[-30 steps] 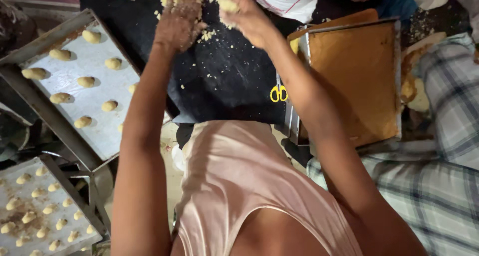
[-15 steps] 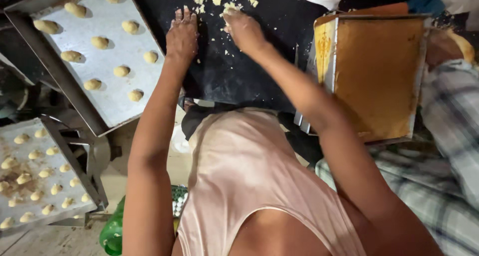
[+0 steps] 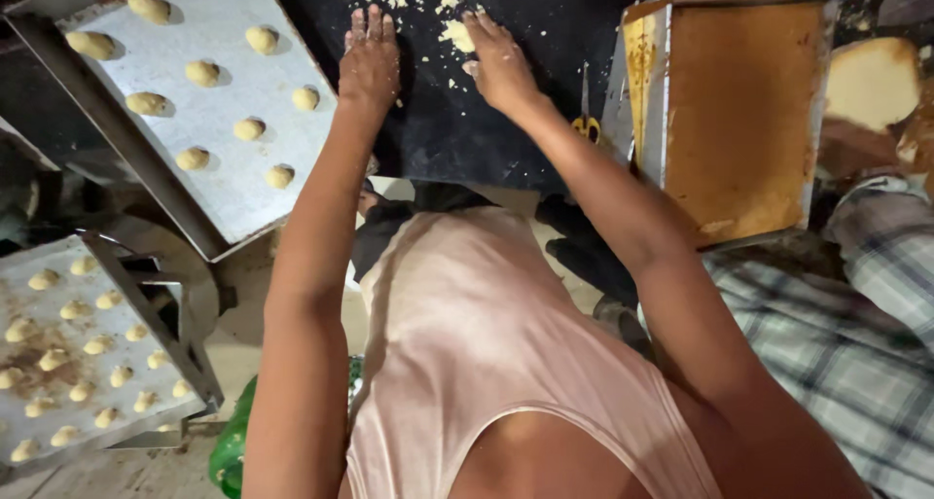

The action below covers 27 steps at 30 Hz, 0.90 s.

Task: The person shapes dough into small balls by hand and places them onto metal baking trays.

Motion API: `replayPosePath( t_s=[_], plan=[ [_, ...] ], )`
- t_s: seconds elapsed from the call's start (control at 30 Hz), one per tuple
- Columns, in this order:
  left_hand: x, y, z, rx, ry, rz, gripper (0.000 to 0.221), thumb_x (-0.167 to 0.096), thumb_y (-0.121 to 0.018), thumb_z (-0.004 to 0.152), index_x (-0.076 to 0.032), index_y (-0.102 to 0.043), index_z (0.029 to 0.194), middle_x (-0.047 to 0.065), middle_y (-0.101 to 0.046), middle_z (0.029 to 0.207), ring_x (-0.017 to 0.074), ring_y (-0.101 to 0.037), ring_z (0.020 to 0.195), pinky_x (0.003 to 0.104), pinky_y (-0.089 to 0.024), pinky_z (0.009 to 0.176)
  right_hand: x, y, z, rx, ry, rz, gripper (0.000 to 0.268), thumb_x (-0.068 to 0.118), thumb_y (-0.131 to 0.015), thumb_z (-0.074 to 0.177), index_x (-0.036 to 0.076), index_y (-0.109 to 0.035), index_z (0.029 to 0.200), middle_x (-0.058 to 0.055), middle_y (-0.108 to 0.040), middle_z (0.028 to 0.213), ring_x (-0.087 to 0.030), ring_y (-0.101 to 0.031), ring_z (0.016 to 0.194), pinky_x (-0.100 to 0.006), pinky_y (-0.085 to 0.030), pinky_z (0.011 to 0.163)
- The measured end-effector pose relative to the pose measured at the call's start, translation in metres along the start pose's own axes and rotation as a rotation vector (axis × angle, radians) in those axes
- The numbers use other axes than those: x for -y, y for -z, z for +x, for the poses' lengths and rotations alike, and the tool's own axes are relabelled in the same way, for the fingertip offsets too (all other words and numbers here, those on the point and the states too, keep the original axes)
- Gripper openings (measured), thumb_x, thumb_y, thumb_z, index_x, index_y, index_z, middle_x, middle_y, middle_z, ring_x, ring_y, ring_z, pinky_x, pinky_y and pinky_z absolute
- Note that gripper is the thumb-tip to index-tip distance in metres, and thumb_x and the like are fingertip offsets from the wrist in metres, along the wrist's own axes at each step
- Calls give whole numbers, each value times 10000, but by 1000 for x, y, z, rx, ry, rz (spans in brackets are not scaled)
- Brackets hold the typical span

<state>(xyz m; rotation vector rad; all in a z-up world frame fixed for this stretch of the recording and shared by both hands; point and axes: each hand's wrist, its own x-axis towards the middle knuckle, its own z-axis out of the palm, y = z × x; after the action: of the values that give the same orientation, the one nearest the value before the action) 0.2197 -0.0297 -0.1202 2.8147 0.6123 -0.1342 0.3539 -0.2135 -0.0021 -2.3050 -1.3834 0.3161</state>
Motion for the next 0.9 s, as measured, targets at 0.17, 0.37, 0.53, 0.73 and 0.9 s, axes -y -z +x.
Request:
replayPosePath(
  t_s=[0.17, 0.37, 0.53, 0.73, 0.9],
  plan=[
    [-9, 11, 0, 111, 2, 40, 659, -165, -533, 1013, 57, -297, 1587, 222, -218, 1672, 417, -239, 1531, 496, -314, 1210, 8, -40, 16, -63, 58, -408, 400, -59, -640, 901, -51, -608, 1300, -218, -616, 1374, -432, -588, 1230, -450, -543, 969],
    [-11, 36, -8, 79, -34, 52, 650, -141, -537, 1022, 73, -295, 1586, 238, -199, 1681, 431, -238, 1533, 479, -329, 1204, -19, -38, 41, -153, -36, -51, 368, -126, -557, 952, 54, -698, 1240, -144, -708, 1222, -343, -664, 1137, -429, -564, 1022],
    [-4, 29, -8, 139, -21, -18, 639, -134, -523, 1007, 66, -309, 1575, 220, -206, 1683, 411, -238, 1537, 463, -331, 1211, -11, -24, 37, -193, 302, -70, 483, -183, -573, 810, -6, -664, 1250, -194, -694, 1292, -384, -603, 1289, -450, -516, 1101],
    [11, 13, 2, 40, -61, -72, 566, -112, -509, 1017, 27, -384, 1550, 200, -286, 1668, 403, -286, 1521, 462, -373, 1178, 17, 2, 23, -209, 143, 305, 585, -108, -694, 854, -45, -601, 1428, -345, -420, 1478, -499, -412, 1363, -500, -399, 1103],
    [8, 7, -5, -11, -66, -48, 563, -167, -539, 1005, 26, -430, 1523, 206, -340, 1641, 404, -326, 1496, 465, -406, 1164, 35, -27, 26, -197, -264, -63, 672, 271, -851, 756, -17, -604, 1311, -231, -596, 1189, -430, -550, 1074, -493, -477, 936]
  ],
)
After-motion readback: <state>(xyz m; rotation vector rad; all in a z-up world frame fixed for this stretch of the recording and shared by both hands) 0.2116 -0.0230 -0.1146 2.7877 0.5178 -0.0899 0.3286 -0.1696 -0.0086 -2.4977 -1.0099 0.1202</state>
